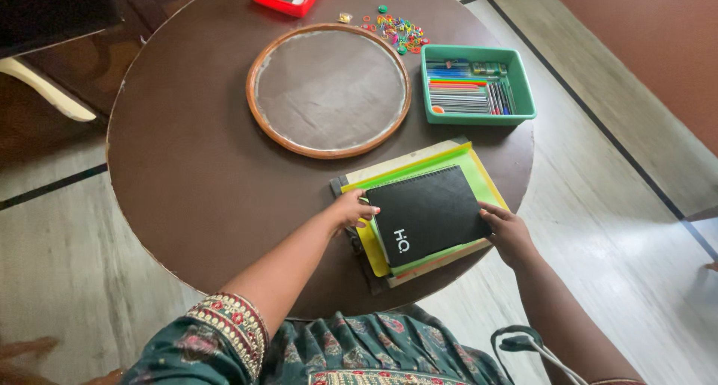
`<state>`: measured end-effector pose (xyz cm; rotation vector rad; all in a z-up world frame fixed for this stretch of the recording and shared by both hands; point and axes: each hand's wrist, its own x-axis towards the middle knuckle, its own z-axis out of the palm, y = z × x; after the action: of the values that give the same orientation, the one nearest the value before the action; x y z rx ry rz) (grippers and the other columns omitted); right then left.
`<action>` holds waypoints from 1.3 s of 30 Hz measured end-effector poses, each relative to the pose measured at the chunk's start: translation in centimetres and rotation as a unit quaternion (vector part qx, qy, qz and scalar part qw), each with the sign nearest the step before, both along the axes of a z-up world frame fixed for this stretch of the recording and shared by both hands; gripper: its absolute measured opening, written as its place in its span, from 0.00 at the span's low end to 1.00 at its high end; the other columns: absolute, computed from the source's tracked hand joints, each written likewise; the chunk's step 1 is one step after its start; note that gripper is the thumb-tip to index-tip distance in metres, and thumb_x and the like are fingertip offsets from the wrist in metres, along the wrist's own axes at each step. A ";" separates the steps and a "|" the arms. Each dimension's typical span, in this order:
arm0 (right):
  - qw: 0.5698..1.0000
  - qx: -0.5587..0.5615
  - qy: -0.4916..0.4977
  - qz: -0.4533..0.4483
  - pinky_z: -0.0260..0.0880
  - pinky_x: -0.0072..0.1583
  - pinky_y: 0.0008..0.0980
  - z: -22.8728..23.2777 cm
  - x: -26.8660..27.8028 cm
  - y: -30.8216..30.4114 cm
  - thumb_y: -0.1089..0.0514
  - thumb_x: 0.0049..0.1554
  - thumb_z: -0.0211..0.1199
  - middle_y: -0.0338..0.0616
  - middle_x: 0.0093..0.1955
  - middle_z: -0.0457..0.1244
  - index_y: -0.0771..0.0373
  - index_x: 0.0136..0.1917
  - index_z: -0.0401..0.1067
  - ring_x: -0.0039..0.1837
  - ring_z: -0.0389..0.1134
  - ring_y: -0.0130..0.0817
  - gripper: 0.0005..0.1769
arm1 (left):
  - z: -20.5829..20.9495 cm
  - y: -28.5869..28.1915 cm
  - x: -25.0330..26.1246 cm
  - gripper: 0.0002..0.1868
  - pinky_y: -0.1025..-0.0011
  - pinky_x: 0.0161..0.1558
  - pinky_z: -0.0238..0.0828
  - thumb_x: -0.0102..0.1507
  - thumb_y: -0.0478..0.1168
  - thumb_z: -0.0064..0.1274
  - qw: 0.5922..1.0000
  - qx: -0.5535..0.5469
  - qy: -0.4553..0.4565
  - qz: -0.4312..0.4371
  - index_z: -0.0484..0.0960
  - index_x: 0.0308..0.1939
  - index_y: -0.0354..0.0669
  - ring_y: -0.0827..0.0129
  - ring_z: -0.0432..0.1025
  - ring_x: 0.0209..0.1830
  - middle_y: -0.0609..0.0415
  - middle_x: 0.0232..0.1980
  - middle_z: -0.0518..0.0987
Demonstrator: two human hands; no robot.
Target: The person organizes stationery items on a round table. They place pens and markers into a green tray, stack colorful folders and a notebook, and arrange small items like rubber bands and clips on the table.
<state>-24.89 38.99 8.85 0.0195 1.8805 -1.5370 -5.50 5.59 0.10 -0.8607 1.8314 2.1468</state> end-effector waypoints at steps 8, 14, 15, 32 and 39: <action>0.998 0.006 0.055 0.016 0.74 0.52 0.33 -5.8 -4.9 0.3 0.65 0.62 0.59 0.48 0.52 0.70 0.67 0.65 0.75 0.49 0.71 0.35 0.17 | -3.7 3.5 -2.6 0.43 0.68 0.33 0.76 0.53 0.30 0.67 0.992 -0.082 -0.021 0.097 0.64 0.71 0.38 0.65 0.78 0.35 0.46 0.41 0.83; 0.986 0.098 0.127 0.053 0.72 0.55 0.33 -6.2 -5.7 -1.1 0.64 0.60 0.62 0.52 0.54 0.71 0.65 0.64 0.76 0.52 0.72 0.35 0.19 | -3.8 4.3 -2.7 0.41 0.65 0.45 0.77 0.49 0.38 0.70 0.976 -0.183 -0.044 0.112 0.72 0.66 0.39 0.62 0.79 0.43 0.47 0.48 0.83; 0.977 0.118 0.159 0.076 0.71 0.57 0.32 -5.9 -5.6 -1.3 0.63 0.60 0.63 0.52 0.55 0.72 0.65 0.65 0.76 0.54 0.72 0.36 0.20 | -3.7 4.2 -2.6 0.41 0.63 0.48 0.77 0.49 0.40 0.70 0.973 -0.195 -0.054 0.113 0.73 0.66 0.40 0.60 0.79 0.46 0.46 0.50 0.83; 0.900 0.289 0.296 0.136 0.66 0.63 0.41 -6.1 -12.5 0.6 0.42 0.61 0.62 0.55 0.63 0.68 0.64 0.68 0.72 0.63 0.69 0.48 0.30 | -3.1 6.0 6.0 0.42 0.58 0.65 0.66 0.52 0.48 0.68 0.912 -0.270 -0.197 0.237 0.68 0.68 0.42 0.51 0.67 0.68 0.42 0.66 0.72; 0.924 0.280 0.208 0.160 0.68 0.62 0.41 -7.0 -12.2 0.3 0.36 0.64 0.55 0.59 0.58 0.71 0.64 0.69 0.73 0.59 0.72 0.48 0.33 | -5.7 6.2 5.3 0.43 0.61 0.67 0.67 0.54 0.46 0.64 0.942 -0.135 -0.206 0.227 0.68 0.71 0.35 0.54 0.69 0.71 0.40 0.69 0.73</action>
<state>-37.13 39.31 1.90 -0.3642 2.4588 -0.7858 -0.17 11.80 -5.61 -1.7941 1.8508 1.7471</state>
